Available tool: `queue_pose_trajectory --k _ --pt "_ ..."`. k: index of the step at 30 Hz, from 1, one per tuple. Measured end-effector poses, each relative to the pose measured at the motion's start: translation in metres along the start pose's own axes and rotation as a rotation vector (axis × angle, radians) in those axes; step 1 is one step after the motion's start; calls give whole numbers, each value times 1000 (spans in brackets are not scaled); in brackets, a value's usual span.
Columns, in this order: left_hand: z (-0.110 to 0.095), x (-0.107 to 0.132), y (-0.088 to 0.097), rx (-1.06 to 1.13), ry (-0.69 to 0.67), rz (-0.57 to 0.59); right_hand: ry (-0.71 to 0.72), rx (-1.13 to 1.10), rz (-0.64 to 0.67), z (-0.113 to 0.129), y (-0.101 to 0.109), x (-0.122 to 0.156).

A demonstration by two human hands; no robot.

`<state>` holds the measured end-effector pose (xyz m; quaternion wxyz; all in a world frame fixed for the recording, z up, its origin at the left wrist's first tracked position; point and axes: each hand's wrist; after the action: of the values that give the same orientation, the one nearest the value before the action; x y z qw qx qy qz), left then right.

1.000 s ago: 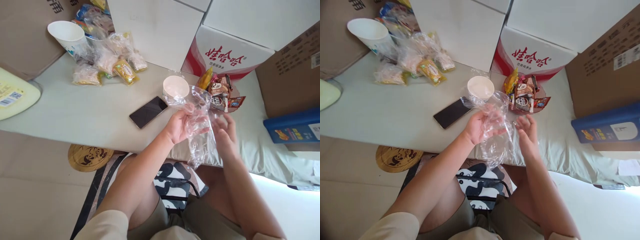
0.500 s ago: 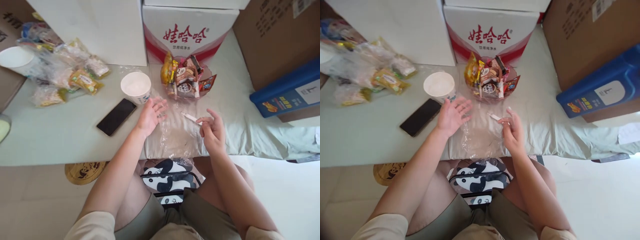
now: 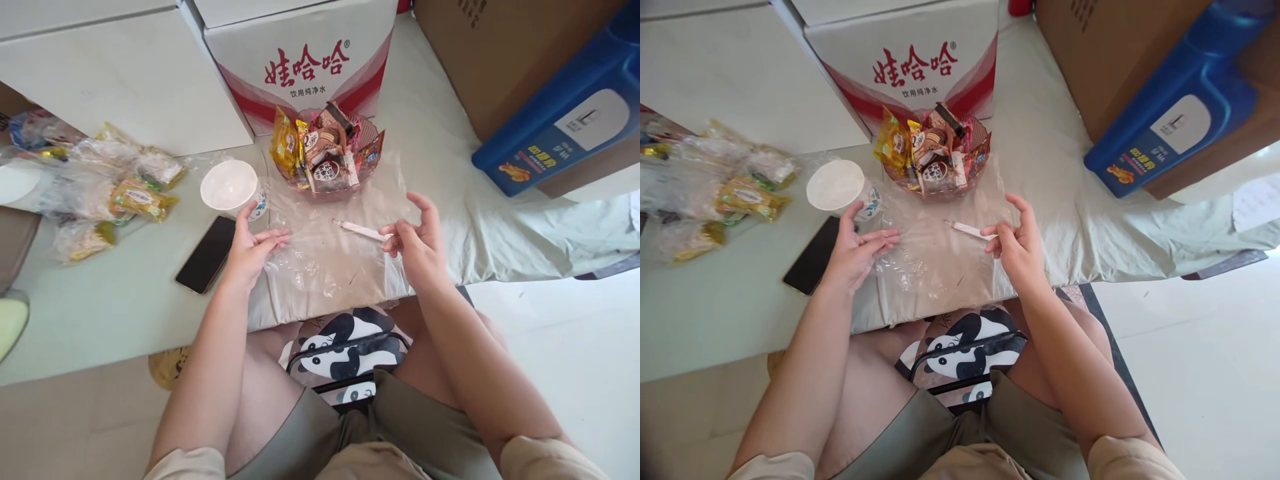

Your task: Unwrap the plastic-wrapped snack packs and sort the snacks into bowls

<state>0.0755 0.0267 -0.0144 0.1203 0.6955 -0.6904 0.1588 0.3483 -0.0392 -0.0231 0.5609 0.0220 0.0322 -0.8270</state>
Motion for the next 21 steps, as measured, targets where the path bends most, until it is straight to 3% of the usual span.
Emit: queue_pose_trajectory --k 5,10,14,17,19,21 --pt "5 13 25 -166 -105 106 158 -53 -54 3 -1 1" --pt "10 15 39 -412 -162 187 201 79 52 1 1 3" --pt "13 12 42 -652 -285 106 264 412 157 -6 5 0" --pt "11 11 44 -790 -424 -28 366 698 88 -10 7 -2" --pt "9 11 46 -757 -525 -107 488 786 -14 -8 6 -2" --pt "5 14 48 -593 -570 -74 578 714 -38 -4 6 0"
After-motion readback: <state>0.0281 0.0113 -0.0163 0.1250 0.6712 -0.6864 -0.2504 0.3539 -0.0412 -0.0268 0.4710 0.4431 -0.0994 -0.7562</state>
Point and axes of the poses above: each hand's wrist, its own x-axis away from the middle knuckle, its own y-axis out of the back of the hand, z = x × y, and after that the axes turned 6 degrees about y, right-handed
